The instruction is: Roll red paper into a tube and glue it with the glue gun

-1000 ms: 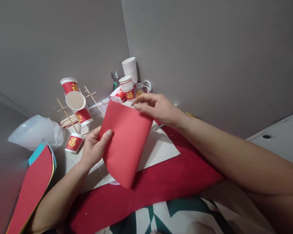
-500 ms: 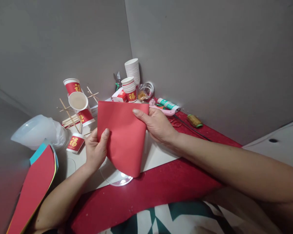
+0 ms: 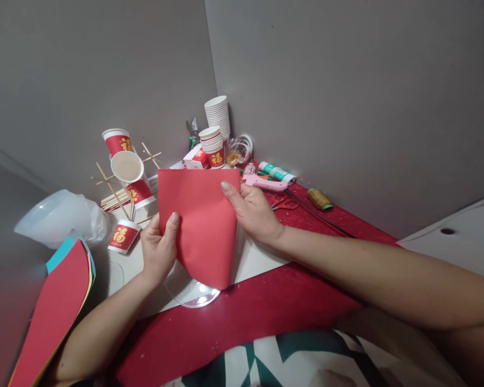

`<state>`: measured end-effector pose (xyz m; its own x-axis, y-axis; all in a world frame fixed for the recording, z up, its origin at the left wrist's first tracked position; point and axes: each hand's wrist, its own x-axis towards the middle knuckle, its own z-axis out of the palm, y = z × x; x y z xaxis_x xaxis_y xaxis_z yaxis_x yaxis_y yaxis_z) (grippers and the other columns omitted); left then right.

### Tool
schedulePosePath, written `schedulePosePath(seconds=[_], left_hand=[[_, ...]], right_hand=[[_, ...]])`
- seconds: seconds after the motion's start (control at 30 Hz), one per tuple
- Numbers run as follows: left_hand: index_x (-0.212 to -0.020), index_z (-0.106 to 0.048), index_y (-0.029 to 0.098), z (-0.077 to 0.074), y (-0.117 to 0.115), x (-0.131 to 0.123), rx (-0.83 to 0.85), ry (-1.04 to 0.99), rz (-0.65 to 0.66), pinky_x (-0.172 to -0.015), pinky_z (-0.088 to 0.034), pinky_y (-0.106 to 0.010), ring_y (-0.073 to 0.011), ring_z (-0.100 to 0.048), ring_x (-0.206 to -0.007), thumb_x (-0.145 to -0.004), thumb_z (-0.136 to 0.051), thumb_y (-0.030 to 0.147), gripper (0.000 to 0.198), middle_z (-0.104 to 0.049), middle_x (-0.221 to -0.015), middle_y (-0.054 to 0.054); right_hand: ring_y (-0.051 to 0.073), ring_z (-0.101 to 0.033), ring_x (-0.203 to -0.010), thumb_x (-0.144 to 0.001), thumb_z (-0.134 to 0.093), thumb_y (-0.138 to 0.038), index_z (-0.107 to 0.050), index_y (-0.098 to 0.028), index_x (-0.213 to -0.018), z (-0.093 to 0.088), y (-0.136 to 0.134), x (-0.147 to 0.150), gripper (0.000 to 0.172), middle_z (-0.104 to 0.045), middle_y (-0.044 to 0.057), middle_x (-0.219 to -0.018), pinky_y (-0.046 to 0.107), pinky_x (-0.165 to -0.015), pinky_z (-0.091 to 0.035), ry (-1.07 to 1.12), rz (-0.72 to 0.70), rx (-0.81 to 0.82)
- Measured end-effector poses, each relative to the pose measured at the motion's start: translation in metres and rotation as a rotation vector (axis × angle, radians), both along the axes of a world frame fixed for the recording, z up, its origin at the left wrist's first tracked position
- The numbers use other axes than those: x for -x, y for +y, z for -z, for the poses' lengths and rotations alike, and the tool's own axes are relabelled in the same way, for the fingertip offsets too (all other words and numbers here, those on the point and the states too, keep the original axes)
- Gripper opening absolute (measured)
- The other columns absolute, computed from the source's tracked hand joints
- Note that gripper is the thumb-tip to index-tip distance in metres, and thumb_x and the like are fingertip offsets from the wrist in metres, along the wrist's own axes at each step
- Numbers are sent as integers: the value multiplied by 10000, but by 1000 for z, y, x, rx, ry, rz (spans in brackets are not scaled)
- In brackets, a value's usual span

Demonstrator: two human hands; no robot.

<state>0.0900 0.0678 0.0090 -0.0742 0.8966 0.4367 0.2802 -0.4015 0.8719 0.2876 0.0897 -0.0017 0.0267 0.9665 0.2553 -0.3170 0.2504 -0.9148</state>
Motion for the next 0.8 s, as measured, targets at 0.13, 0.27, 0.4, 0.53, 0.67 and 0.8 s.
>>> schedulePosePath(seconds=[0.13,0.27,0.4,0.53,0.67,0.8], left_hand=[[-958,-765,196,1,-2,-2,-19,-3,5,-733,-540,-246,-151,-673,-795,-892,-695,439,262,-774,-912,-37],[-970,-766,202,1,-2,-4,-37,-30,29,-714,-539,-228,-137,-670,-781,-897,-696,425,244,-777,-916,-31],[-1005,-763,196,3,-2,-5,-71,-20,50,-753,-551,-256,-162,-692,-835,-901,-688,425,263,-781,-970,-54],[-974,-767,190,5,-4,-6,-104,13,34,-745,-551,-256,-163,-691,-813,-903,-685,417,251,-778,-926,-57],[-979,-762,191,6,-1,-6,-85,-26,11,-750,-553,-248,-155,-693,-815,-903,-687,413,246,-779,-938,-52],[-996,-759,189,8,5,-3,-56,-102,-12,-778,-557,-253,-160,-700,-851,-901,-688,430,268,-781,-969,-54]], right_hand=[[184,-584,-729,-796,-632,-745,-578,-217,-746,0,2,-3,533,-608,16,-686,298,-633,-471,-60,97,-23],[151,-522,-649,-754,-657,-764,-490,-221,-639,-1,5,-5,580,-523,-11,-608,278,-579,-424,-66,152,-63],[131,-468,-595,-742,-650,-782,-410,-227,-569,-2,8,-6,629,-450,-27,-549,269,-549,-393,-67,227,-89],[143,-491,-595,-802,-554,-804,-414,-236,-579,-3,13,-6,625,-444,-19,-549,278,-556,-412,-24,207,-57],[166,-548,-669,-833,-526,-788,-499,-232,-653,-1,12,-5,586,-529,0,-618,291,-614,-460,-48,86,-67],[182,-567,-743,-851,-549,-746,-550,-219,-751,5,1,2,537,-577,7,-678,299,-665,-481,-122,41,-54]])
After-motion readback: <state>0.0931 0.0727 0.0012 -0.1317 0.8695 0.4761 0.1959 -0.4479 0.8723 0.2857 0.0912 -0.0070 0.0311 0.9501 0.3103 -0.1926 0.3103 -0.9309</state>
